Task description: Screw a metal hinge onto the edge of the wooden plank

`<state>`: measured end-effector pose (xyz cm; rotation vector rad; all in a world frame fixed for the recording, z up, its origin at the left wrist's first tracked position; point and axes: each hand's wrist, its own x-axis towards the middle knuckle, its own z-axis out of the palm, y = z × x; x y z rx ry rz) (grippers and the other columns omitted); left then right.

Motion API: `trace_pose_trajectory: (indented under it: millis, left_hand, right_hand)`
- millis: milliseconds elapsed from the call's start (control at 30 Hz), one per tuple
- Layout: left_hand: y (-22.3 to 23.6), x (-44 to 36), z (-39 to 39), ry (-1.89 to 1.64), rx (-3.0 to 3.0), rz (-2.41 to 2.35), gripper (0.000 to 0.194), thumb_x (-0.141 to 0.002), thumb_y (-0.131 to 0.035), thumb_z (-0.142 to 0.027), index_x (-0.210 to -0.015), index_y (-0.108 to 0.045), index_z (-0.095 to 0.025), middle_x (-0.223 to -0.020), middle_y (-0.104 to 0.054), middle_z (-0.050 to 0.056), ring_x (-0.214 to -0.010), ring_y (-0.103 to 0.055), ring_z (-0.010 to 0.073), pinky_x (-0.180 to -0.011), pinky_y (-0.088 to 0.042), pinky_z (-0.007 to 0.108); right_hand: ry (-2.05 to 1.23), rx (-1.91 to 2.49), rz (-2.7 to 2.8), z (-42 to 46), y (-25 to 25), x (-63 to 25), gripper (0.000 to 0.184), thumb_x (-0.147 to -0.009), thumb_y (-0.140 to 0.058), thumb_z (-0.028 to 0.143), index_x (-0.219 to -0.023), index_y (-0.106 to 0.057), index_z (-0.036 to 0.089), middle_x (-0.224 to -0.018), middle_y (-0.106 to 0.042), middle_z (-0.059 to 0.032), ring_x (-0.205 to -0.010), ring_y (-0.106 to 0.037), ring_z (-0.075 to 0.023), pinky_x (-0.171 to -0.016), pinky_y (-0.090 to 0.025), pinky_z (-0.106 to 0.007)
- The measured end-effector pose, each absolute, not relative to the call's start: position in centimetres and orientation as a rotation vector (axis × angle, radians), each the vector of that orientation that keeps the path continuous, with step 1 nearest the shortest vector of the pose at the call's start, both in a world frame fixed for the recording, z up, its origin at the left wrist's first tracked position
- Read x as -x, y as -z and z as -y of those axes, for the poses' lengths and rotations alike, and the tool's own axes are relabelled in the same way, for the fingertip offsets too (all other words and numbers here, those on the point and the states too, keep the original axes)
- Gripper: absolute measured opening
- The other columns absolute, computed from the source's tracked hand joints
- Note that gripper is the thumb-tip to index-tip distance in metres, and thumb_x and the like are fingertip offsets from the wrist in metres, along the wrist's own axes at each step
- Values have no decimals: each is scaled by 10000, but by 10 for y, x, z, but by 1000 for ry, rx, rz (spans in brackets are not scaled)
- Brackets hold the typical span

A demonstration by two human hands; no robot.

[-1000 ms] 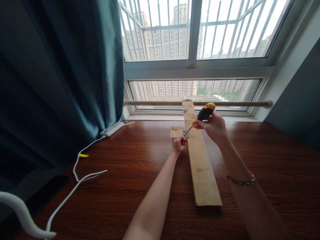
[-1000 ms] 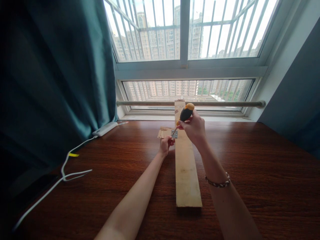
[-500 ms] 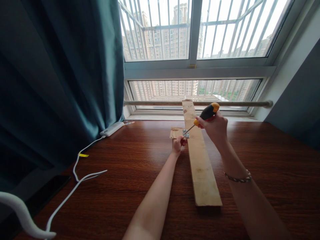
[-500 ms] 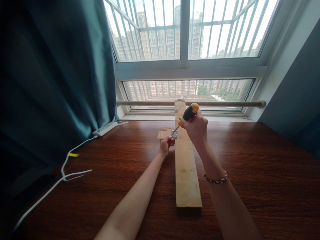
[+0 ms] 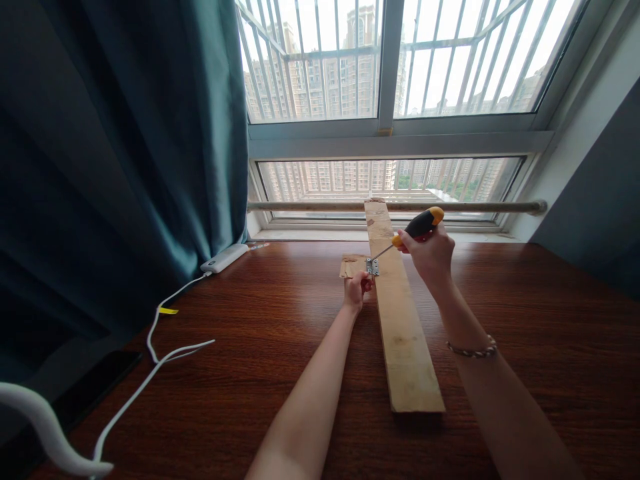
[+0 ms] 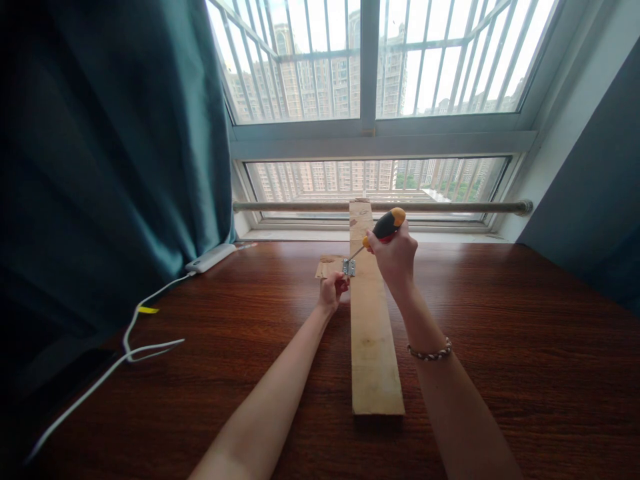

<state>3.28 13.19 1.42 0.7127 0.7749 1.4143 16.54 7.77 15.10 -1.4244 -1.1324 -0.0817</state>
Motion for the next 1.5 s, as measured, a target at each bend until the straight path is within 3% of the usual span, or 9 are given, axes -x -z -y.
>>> trace_pose_trajectory:
  millis: [133, 400, 600, 700, 800, 1067, 1300, 1500]
  left_hand:
    - [-13, -33, -132, -1406, -709, -748, 84, -577, -596, -212, -565, -534, -156, -489, -513, 10, -431, -433, 94, -421, -259, 216]
    - [-12, -32, -132, -1345, -723, -701, 108, -599, -597, -233, -552, -529, -162, -482, -513, 14, -437, -413, 92, -429, -254, 222]
    - [-12, -31, -131, -1332, -710, -697, 113, -603, -598, -245, -548, -550, -158, -500, -534, 18, -446, -421, 93, -434, -273, 224]
    - [-11, -31, -132, -1336, -703, -698, 108, -606, -600, -240, -549, -554, -160, -490, -531, 13, -444, -431, 96, -438, -289, 224]
    - [-11, -31, -132, -1321, -690, -694, 109, -613, -596, -239, -551, -555, -159, -488, -532, 9, -439, -435, 94, -436, -296, 220]
    - [-13, -31, -131, -1322, -650, -671, 103, -586, -609, -233, -593, -583, -133, -533, -562, 10, -469, -477, 90, -439, -312, 211]
    - [-13, -31, -131, -1302, -650, -679, 116, -598, -617, -243, -584, -565, -140, -520, -554, 11, -457, -466, 92, -460, -334, 225]
    - [-12, -31, -131, -1322, -676, -676, 115, -599, -630, -242, -617, -569, -145, -542, -566, 16, -473, -480, 102, -459, -330, 229]
  right_hand:
    - [129, 1426, 1125, -74, -157, -174, 445, -656, -671, 512, -898, -547, 159, -686, -643, -51, -614, -608, -226, -623, -469, -359]
    - [254, 1684, 899, -86, -153, -243, 415, -818, -485, 497, -989, -554, 126, -841, -647, -147, -768, -628, -279, -656, -459, -372]
    - [-70, 2258, 1380, -111, -104, -280, 333, -711, -611, 434, -838, -681, 134, -767, -691, -156, -847, -653, -297, -675, -470, -324]
    - [-202, 2415, 1488, -121, -77, -280, 313, -708, -625, 403, -851, -698, 134, -835, -705, -166, -879, -660, -296, -680, -487, -320]
    - [-240, 2469, 1543, -128, -58, -278, 323, -688, -649, 405, -849, -693, 128, -881, -703, -177, -867, -670, -297, -658, -507, -326]
    - [-466, 2395, 1527, -131, -42, -281, 295, -623, -746, 358, -798, -666, 134, -680, -688, -103, -669, -679, -227, -559, -524, -271]
    - [-494, 2404, 1546, -136, -29, -282, 339, -601, -770, 375, -784, -646, 118, -746, -695, -127, -708, -683, -239, -553, -528, -273]
    - [-212, 2404, 1542, -131, -48, -272, 393, -633, -737, 460, -817, -659, 121, -888, -686, -206, -870, -665, -315, -656, -511, -346]
